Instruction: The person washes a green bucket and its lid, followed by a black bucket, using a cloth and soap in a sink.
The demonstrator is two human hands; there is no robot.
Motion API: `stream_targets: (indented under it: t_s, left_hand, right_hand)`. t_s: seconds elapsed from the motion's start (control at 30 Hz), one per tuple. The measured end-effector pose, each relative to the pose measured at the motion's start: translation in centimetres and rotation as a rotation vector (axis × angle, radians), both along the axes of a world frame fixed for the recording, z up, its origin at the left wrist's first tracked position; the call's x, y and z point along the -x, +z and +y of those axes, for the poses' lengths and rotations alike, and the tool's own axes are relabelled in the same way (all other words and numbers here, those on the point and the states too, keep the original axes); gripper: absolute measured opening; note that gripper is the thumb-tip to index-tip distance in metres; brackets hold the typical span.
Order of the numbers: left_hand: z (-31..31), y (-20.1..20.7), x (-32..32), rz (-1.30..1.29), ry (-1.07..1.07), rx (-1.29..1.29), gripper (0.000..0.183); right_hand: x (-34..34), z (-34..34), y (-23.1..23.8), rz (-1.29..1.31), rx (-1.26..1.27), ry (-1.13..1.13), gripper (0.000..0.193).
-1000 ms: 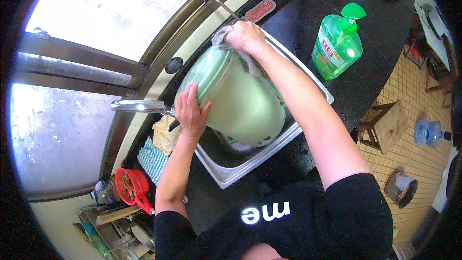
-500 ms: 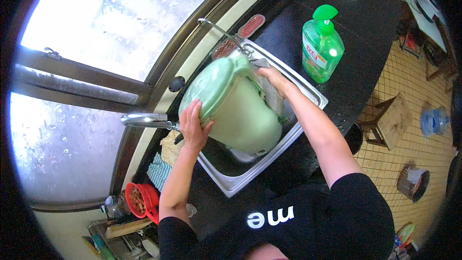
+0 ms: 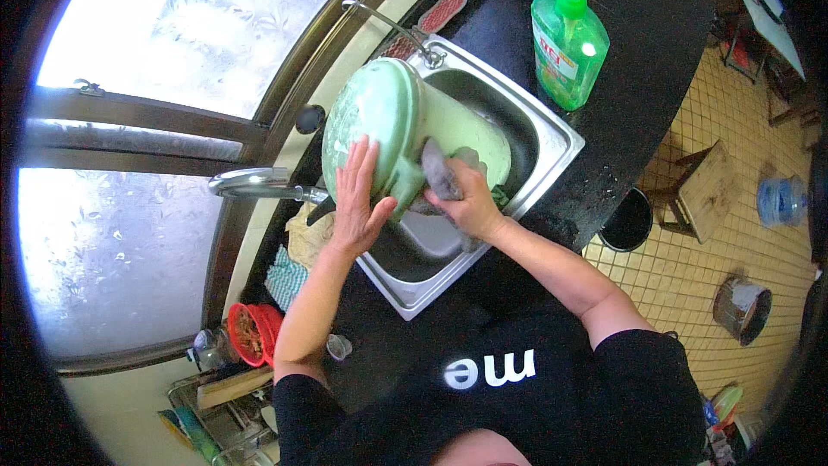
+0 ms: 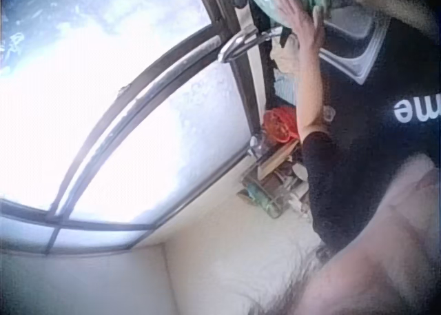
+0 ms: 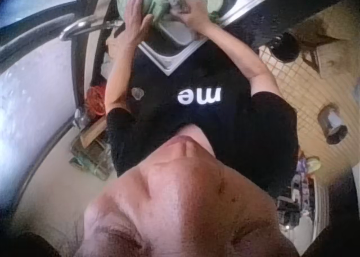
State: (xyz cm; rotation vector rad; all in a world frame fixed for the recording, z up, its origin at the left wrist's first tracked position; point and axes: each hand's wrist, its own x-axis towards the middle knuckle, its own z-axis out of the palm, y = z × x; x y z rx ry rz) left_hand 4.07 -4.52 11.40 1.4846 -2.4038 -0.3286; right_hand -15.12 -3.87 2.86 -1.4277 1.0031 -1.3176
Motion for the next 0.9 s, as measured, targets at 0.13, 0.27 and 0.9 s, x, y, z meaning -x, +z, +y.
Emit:
stream_targets:
  t_s: [0.13,0.27,0.9]
  left_hand:
    - [0.9,-0.2,2.9,-0.006,0.243,0.035,0.073]
    - [0.3,-0.1,3.6,-0.165,0.209,0.199,0.067]
    - [-0.9,0.0,1.3,-0.131,0.137,0.215,0.082]
  right_hand:
    - [-2.3,0.9,-0.7,0.097,0.184,-0.003,0.042]
    - [-3.4,-0.1,-1.7,-0.126,0.103,0.047,0.042]
    - [-5.8,-9.9,-0.1,0.109,-0.208,-0.398,0.052]
